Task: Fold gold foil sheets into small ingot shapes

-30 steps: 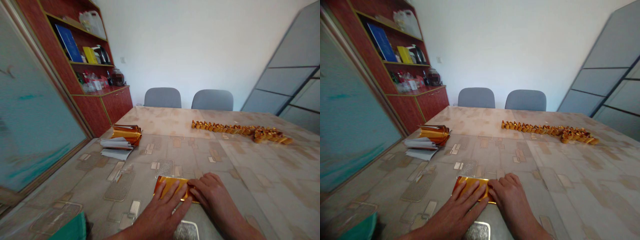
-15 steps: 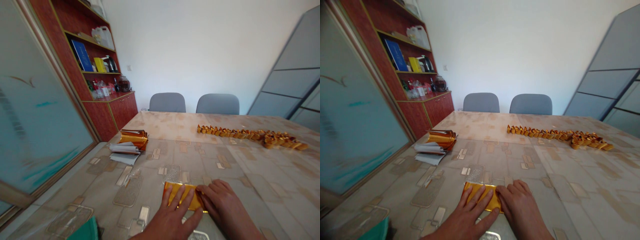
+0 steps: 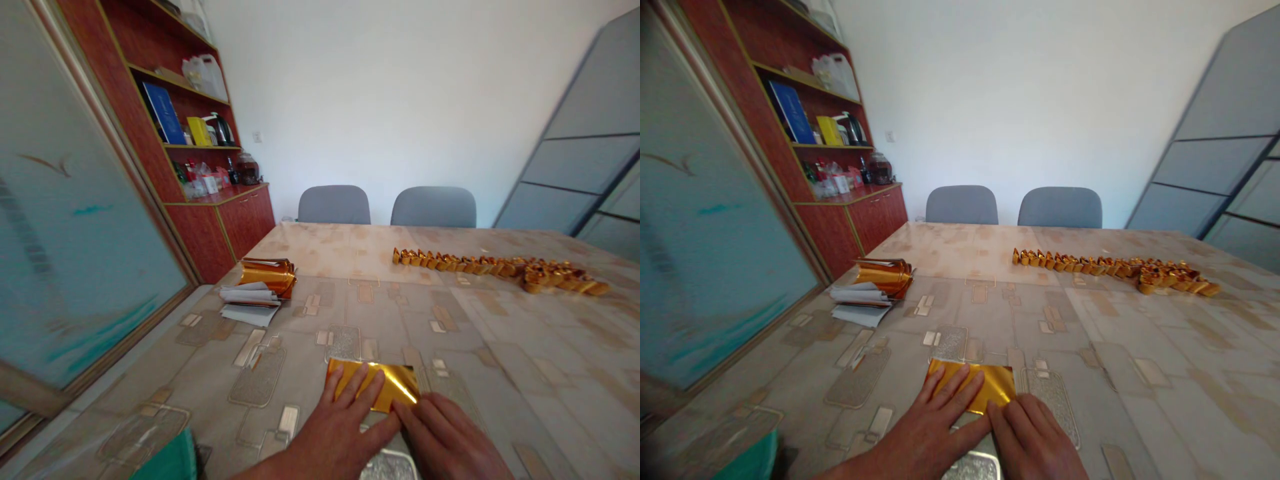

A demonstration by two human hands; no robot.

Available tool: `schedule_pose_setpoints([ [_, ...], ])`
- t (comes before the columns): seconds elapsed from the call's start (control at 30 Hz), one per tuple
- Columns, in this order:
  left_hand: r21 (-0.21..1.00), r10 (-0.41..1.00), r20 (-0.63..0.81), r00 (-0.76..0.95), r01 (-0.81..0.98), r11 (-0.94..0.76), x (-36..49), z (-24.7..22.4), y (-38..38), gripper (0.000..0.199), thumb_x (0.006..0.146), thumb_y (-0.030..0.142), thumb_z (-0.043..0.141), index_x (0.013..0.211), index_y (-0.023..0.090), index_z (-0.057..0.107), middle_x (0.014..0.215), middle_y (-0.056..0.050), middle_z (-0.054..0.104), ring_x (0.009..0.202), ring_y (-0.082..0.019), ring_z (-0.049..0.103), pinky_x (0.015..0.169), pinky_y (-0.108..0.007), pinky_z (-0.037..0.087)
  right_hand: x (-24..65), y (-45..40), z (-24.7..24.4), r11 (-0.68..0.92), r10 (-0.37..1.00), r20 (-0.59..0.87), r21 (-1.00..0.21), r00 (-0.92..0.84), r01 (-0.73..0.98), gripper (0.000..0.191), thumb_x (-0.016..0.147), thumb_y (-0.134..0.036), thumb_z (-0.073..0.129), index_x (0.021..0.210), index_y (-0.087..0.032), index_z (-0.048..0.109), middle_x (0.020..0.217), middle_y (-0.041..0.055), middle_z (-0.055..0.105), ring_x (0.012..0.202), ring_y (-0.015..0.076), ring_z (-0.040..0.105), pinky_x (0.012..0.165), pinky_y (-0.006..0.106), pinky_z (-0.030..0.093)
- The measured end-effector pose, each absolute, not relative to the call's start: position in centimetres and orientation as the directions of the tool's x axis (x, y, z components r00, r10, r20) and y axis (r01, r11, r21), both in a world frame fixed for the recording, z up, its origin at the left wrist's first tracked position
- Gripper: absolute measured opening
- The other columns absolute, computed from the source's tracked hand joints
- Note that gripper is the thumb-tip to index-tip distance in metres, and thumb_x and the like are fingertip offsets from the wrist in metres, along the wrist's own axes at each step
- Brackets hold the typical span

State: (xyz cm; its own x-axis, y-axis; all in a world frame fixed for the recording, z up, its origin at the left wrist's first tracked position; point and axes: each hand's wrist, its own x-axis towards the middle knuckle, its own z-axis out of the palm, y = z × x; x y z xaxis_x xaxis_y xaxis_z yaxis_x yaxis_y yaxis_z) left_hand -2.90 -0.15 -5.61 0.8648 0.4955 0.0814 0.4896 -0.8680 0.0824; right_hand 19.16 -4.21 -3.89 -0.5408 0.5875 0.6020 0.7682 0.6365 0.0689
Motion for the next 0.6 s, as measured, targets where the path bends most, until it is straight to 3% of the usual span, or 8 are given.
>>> schedule_pose_setpoints([
  [0.13,0.219,0.472,0.053,0.88,0.451,-0.865,-3.8,-4.1,0.1,0.082,0.091,0.041,0.068,0.159,0.03,0.023,0.162,-0.019,0.026,0.146,-0.044,0.03,0.111,-0.07,0.03,19.4,-4.6,-3.7,0.63,0.557,0.628,0.106,-0.543,0.769,0.055,0.109,-0.028,0.015,0.098,-0.018,0.068,0.078,0.0064,0.071,0.07,0.0202,0.066,0.069,0.029,0.057],
  [0.3,0.341,0.442,-0.022,0.897,0.422,-0.84,-5.7,-2.0,0.4,0.079,0.093,0.064,0.054,0.159,0.03,0.025,0.164,-0.014,0.021,0.15,-0.038,0.025,0.118,-0.061,0.025,19.6,-4.6,-4.4,0.629,0.609,0.581,0.061,-0.54,0.775,0.054,0.108,-0.031,0.016,0.1,-0.019,0.068,0.078,0.0049,0.07,0.071,0.0213,0.065,0.065,0.031,0.056],
  [0.43,0.369,0.476,-0.064,0.877,0.464,-0.805,-6.7,-0.8,0.3,0.074,0.094,0.063,0.052,0.157,0.031,0.03,0.164,-0.012,0.022,0.15,-0.034,0.024,0.121,-0.055,0.023,20.0,-4.7,-5.0,0.608,0.646,0.555,0.04,-0.524,0.793,0.051,0.108,-0.031,0.019,0.101,-0.022,0.069,0.079,0.0058,0.068,0.076,0.0233,0.064,0.069,0.034,0.056],
  [0.6,0.315,0.457,0.033,0.889,0.425,-0.849,-7.7,-1.1,0.7,0.065,0.097,0.057,0.052,0.154,0.031,0.036,0.162,-0.009,0.033,0.149,-0.028,0.032,0.121,-0.049,0.029,20.2,-5.1,-4.9,0.605,0.698,0.503,-0.032,-0.51,0.796,0.036,0.106,-0.03,0.033,0.101,-0.023,0.068,0.083,0.0062,0.068,0.077,0.0243,0.062,0.072,0.037,0.055],
])
